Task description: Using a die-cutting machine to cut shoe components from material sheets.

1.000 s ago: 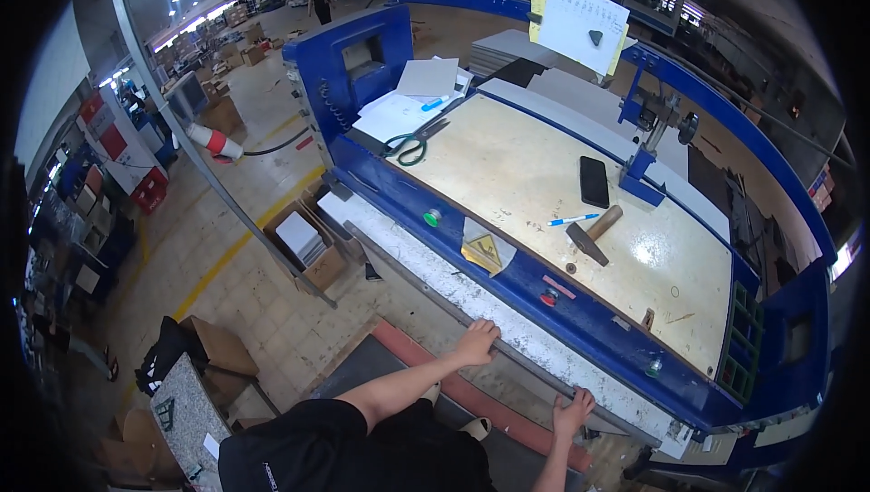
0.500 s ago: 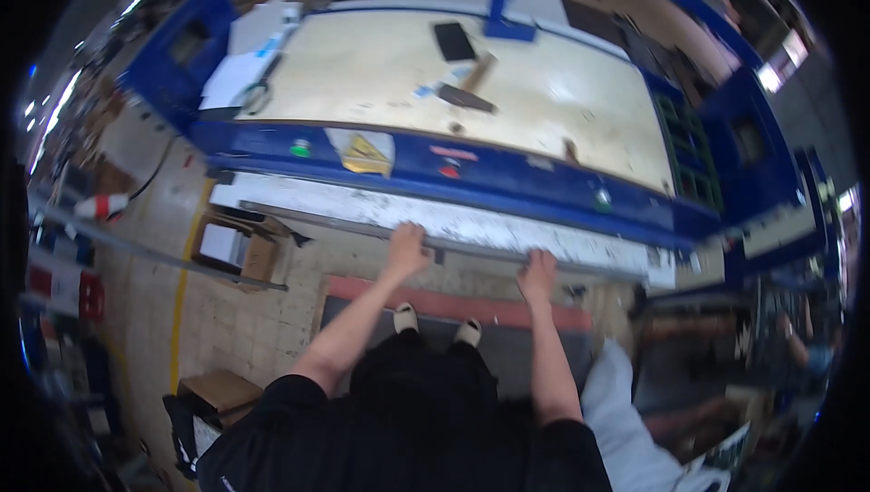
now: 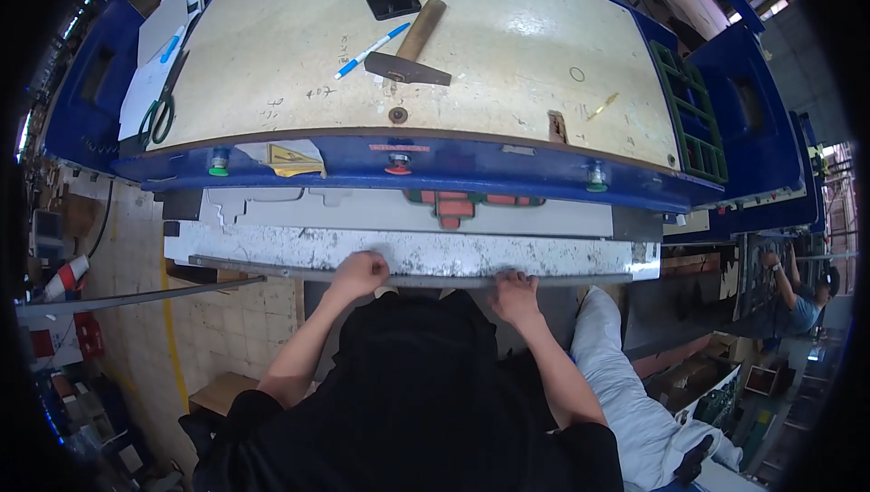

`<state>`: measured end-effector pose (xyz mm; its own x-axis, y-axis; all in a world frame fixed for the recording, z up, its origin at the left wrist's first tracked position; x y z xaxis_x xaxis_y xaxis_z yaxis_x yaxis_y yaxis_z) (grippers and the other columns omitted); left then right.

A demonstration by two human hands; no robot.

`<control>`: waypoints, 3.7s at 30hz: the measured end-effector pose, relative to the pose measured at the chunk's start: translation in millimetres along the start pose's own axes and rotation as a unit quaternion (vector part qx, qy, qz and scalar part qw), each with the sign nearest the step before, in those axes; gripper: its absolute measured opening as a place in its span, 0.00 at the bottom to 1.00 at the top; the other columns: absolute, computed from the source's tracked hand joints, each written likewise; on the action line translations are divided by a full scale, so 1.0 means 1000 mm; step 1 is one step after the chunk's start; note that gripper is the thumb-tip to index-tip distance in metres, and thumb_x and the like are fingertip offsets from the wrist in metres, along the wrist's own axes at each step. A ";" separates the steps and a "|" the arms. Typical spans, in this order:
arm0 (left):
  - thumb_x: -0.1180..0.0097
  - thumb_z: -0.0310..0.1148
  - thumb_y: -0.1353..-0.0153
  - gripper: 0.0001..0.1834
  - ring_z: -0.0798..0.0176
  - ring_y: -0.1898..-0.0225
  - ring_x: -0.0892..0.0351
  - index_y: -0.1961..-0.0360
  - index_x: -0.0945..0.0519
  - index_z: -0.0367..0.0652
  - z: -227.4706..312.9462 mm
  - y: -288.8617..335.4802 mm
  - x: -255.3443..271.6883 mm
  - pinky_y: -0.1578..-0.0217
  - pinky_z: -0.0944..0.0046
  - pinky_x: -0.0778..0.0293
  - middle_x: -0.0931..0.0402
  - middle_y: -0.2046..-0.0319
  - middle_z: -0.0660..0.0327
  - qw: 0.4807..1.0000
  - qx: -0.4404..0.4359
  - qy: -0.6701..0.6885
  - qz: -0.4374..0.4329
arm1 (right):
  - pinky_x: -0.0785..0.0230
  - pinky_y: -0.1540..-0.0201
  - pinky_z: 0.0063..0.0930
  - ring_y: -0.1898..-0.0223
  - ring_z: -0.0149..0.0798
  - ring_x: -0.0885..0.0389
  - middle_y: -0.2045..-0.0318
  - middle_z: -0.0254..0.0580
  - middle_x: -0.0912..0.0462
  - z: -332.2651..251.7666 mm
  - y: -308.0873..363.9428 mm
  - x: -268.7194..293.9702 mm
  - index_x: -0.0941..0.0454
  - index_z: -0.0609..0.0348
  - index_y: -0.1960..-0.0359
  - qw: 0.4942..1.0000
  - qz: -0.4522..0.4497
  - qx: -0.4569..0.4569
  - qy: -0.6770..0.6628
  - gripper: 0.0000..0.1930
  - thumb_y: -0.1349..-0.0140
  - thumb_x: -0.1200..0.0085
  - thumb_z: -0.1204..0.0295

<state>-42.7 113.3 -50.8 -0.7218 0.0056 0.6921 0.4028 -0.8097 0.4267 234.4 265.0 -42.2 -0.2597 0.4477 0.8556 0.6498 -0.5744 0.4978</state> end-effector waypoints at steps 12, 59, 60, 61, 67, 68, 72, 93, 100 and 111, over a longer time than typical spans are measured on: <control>0.57 0.40 0.32 0.23 0.45 0.31 0.48 0.38 0.31 0.46 0.006 -0.071 -0.003 0.33 0.35 0.59 0.42 0.35 0.45 0.943 -0.028 -0.161 0.289 | 0.56 0.31 0.55 0.34 0.63 0.47 0.38 0.60 0.42 -0.139 -0.120 0.075 0.48 0.52 0.30 0.977 0.127 0.171 -0.033 0.58 0.64 0.27 0.54; 0.57 0.40 0.32 0.22 0.49 0.29 0.48 0.37 0.28 0.56 0.009 -0.034 -0.024 0.30 0.47 0.56 0.41 0.32 0.55 0.914 -0.031 -0.149 0.376 | 0.33 0.47 0.62 0.47 0.53 0.26 0.42 0.44 0.27 0.272 0.021 0.016 0.31 0.44 0.40 0.512 -0.115 -0.191 -0.830 0.45 0.51 0.56 0.25; 0.57 0.40 0.32 0.22 0.48 0.30 0.47 0.37 0.28 0.55 0.008 -0.032 -0.023 0.30 0.46 0.56 0.40 0.32 0.52 0.913 -0.037 -0.143 0.379 | 0.30 0.48 0.60 0.49 0.54 0.25 0.43 0.47 0.28 0.273 0.025 0.010 0.31 0.45 0.40 0.553 -0.117 -0.238 -0.790 0.46 0.50 0.56 0.25; 0.56 0.39 0.33 0.22 0.46 0.30 0.46 0.38 0.27 0.54 0.008 -0.030 -0.021 0.31 0.45 0.56 0.39 0.33 0.50 0.913 -0.045 -0.137 0.383 | 0.28 0.49 0.59 0.50 0.54 0.23 0.44 0.50 0.28 0.276 0.031 0.003 0.31 0.46 0.40 0.589 -0.118 -0.285 -0.747 0.46 0.50 0.56 0.24; 0.45 0.33 0.40 0.20 0.40 0.32 0.44 0.47 0.23 0.42 0.070 -0.032 -0.070 0.32 0.40 0.53 0.33 0.39 0.44 0.907 -0.139 -0.060 0.393 | 0.23 0.72 0.30 0.77 0.35 0.21 0.76 0.42 0.22 0.284 0.052 -0.054 0.26 0.63 0.60 0.755 -0.104 -0.272 -0.587 0.34 0.40 0.50 0.37; 0.41 0.32 0.44 0.23 0.40 0.31 0.46 0.45 0.23 0.44 0.100 -0.035 -0.091 0.32 0.39 0.53 0.35 0.37 0.45 0.918 -0.212 -0.010 0.335 | 0.26 0.76 0.25 0.82 0.31 0.24 0.80 0.37 0.24 0.267 0.055 -0.056 0.26 0.63 0.65 0.767 -0.107 -0.249 -0.581 0.31 0.38 0.50 0.40; 0.28 0.46 0.57 0.43 0.41 0.27 0.61 0.37 0.29 0.48 0.196 -0.051 -0.140 0.32 0.35 0.59 0.53 0.29 0.47 0.948 -0.250 -0.073 0.183 | 0.34 0.81 0.26 0.83 0.29 0.27 0.81 0.34 0.26 0.268 0.012 -0.075 0.25 0.62 0.67 0.740 0.045 -0.195 -0.642 0.20 0.31 0.53 0.54; 0.25 0.54 0.65 0.49 0.41 0.29 0.52 0.41 0.28 0.41 0.247 -0.016 -0.226 0.34 0.32 0.60 0.44 0.34 0.42 0.953 -0.163 -0.050 0.251 | 0.28 0.64 0.26 0.67 0.34 0.23 0.63 0.42 0.25 0.294 0.024 -0.013 0.24 0.64 0.50 0.853 0.292 -0.016 -0.433 0.19 0.43 0.38 0.72; 0.24 0.50 0.65 0.46 0.42 0.30 0.49 0.43 0.26 0.43 0.235 -0.020 -0.229 0.33 0.36 0.59 0.41 0.34 0.48 0.941 -0.181 -0.012 0.285 | 0.31 0.67 0.22 0.70 0.28 0.26 0.66 0.38 0.26 0.296 0.024 -0.025 0.22 0.62 0.53 0.808 0.311 0.055 -0.498 0.14 0.39 0.40 0.72; 0.24 0.48 0.66 0.47 0.44 0.30 0.49 0.42 0.27 0.43 0.234 -0.020 -0.238 0.32 0.38 0.58 0.41 0.34 0.51 0.943 -0.172 -0.020 0.284 | 0.32 0.69 0.22 0.71 0.28 0.25 0.66 0.36 0.25 0.303 0.022 -0.036 0.22 0.61 0.57 0.795 0.300 0.036 -0.527 0.12 0.40 0.39 0.72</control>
<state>252.8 265.8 -88.3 -0.4207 -0.4691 0.7765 0.5065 -0.8316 -0.2280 474.3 443.7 -104.6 0.8296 0.4551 0.3235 0.4796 -0.8775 0.0044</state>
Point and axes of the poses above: each hand's wrist, its own y-axis away from the middle knuckle, its own x-axis out of the back of the hand, z = x × y, the point moved 7 cm from there along -y, towards the middle knuckle
